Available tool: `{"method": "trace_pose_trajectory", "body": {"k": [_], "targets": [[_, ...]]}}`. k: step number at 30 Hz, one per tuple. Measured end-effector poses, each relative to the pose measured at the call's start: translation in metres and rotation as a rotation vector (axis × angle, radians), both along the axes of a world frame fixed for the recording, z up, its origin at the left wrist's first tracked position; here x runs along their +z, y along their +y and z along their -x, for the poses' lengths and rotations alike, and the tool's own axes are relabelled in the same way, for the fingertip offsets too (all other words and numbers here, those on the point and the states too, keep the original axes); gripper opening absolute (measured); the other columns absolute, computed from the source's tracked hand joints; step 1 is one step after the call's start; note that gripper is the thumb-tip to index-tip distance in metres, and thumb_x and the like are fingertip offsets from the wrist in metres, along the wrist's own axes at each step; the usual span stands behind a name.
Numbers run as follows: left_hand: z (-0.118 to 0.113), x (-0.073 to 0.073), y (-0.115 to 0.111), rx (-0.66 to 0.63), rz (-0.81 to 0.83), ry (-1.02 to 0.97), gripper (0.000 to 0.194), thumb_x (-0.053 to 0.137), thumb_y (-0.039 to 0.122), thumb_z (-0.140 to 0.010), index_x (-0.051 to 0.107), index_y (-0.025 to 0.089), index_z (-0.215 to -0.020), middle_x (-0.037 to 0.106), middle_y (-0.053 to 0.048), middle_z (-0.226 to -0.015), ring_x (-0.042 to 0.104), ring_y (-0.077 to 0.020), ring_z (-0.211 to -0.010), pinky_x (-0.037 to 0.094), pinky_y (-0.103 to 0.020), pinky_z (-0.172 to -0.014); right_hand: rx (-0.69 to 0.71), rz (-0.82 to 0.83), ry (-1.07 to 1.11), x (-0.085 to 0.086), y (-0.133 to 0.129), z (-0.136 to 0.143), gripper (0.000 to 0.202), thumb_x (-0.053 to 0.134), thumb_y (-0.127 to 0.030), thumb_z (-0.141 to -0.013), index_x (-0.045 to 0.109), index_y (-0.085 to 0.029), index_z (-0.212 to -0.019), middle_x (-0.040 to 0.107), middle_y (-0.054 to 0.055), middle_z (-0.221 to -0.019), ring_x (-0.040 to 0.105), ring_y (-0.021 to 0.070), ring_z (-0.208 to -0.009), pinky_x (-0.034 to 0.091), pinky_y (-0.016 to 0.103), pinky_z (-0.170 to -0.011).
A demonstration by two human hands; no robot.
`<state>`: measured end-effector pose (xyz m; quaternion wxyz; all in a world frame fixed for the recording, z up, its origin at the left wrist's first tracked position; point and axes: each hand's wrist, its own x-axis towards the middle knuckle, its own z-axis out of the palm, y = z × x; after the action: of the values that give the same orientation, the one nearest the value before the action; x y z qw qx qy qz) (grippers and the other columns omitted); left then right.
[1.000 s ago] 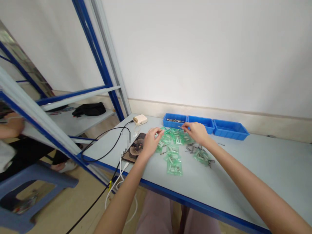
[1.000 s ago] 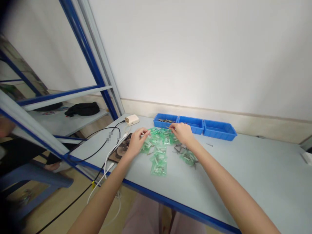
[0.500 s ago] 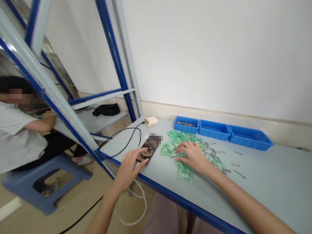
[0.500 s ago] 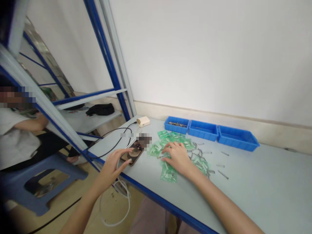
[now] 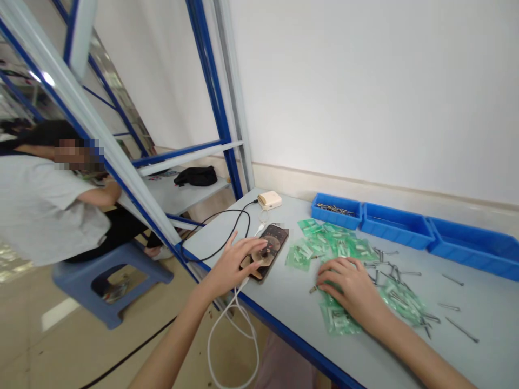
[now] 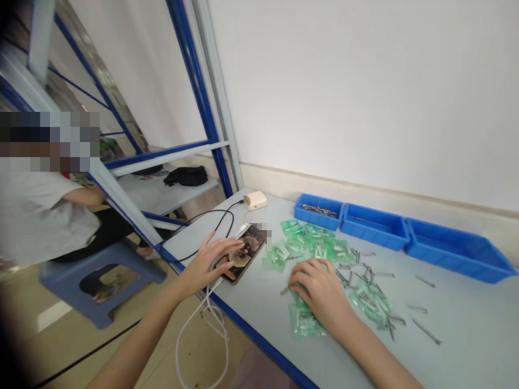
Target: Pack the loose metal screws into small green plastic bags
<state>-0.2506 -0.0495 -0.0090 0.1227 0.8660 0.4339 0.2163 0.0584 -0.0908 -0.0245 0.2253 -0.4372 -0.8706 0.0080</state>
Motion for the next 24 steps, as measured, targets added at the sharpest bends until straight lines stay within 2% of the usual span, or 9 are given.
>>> {"method": "trace_pose_trajectory", "body": {"k": [3, 7, 11, 14, 18, 20, 24], "targets": [[0.007, 0.001, 0.008, -0.003, -0.007, 0.006, 0.043, 0.039, 0.046, -0.093, 0.045, 0.03, -0.132, 0.048, -0.001, -0.136, 0.039, -0.0198, -0.13, -0.005, -0.049, -0.115, 0.009, -0.021, 0.026, -0.004, 0.0, -0.003, 0.016, 0.05, -0.03, -0.092, 0.063, -0.025, -0.083, 0.063, -0.002, -0.092, 0.055, 0.0177, -0.09, 0.03, 0.039, -0.086], [0.008, 0.001, 0.015, -0.038, -0.009, 0.021, 0.044, 0.04, 0.046, -0.093, 0.045, 0.03, -0.133, 0.049, -0.001, -0.136, 0.038, -0.0207, -0.13, -0.005, -0.051, -0.114, 0.047, -0.01, 0.057, -0.005, 0.0, -0.006, 0.019, 0.048, -0.036, -0.093, 0.064, -0.027, -0.089, 0.064, -0.002, -0.095, 0.055, 0.0169, -0.093, 0.027, 0.04, -0.093], [0.004, -0.001, 0.021, -0.087, 0.004, 0.118, 0.045, 0.043, 0.049, -0.092, 0.045, 0.03, -0.133, 0.052, 0.0, -0.133, 0.036, -0.021, -0.132, -0.011, -0.052, -0.113, 0.092, -0.02, 0.031, -0.004, 0.001, -0.009, 0.019, 0.049, -0.038, -0.092, 0.066, -0.03, -0.098, 0.064, -0.001, -0.101, 0.055, 0.0171, -0.097, 0.032, 0.038, -0.089], [0.009, 0.001, 0.025, -0.006, -0.027, 0.177, 0.043, 0.043, 0.049, -0.092, 0.05, 0.028, -0.129, 0.055, -0.001, -0.129, 0.036, -0.0213, -0.132, -0.013, -0.053, -0.112, 0.119, -0.056, -0.024, -0.004, 0.001, -0.011, 0.021, 0.047, -0.034, -0.093, 0.068, -0.03, -0.097, 0.064, 0.0, -0.102, 0.054, 0.0176, -0.099, 0.034, 0.037, -0.089], [0.024, 0.006, 0.028, 0.122, -0.075, 0.144, 0.041, 0.04, 0.046, -0.093, 0.05, 0.028, -0.128, 0.056, -0.002, -0.128, 0.037, -0.0219, -0.131, -0.012, -0.056, -0.111, 0.107, -0.097, -0.003, -0.007, 0.001, -0.01, 0.023, 0.044, -0.029, -0.095, 0.067, -0.028, -0.097, 0.064, -0.001, -0.102, 0.054, 0.0159, -0.098, 0.033, 0.036, -0.09], [0.027, 0.007, 0.028, 0.124, -0.084, 0.123, 0.04, 0.039, 0.045, -0.094, 0.05, 0.029, -0.129, 0.055, -0.002, -0.129, 0.037, -0.0219, -0.131, -0.01, -0.056, -0.112, 0.115, -0.107, -0.008, -0.007, 0.0, -0.01, 0.024, 0.042, -0.027, -0.096, 0.065, -0.028, -0.104, 0.064, -0.001, -0.105, 0.053, 0.0157, -0.1, 0.033, 0.035, -0.091], [0.021, 0.005, 0.03, 0.078, -0.101, 0.111, 0.04, 0.041, 0.045, -0.093, 0.051, 0.027, -0.128, 0.054, -0.003, -0.13, 0.039, -0.022, -0.129, -0.005, -0.054, -0.114, 0.15, -0.023, -0.061, -0.005, 0.001, -0.01, 0.025, 0.048, -0.036, -0.093, 0.062, -0.031, -0.113, 0.058, -0.001, -0.119, 0.048, 0.0187, -0.111, 0.036, 0.035, -0.09]]}}
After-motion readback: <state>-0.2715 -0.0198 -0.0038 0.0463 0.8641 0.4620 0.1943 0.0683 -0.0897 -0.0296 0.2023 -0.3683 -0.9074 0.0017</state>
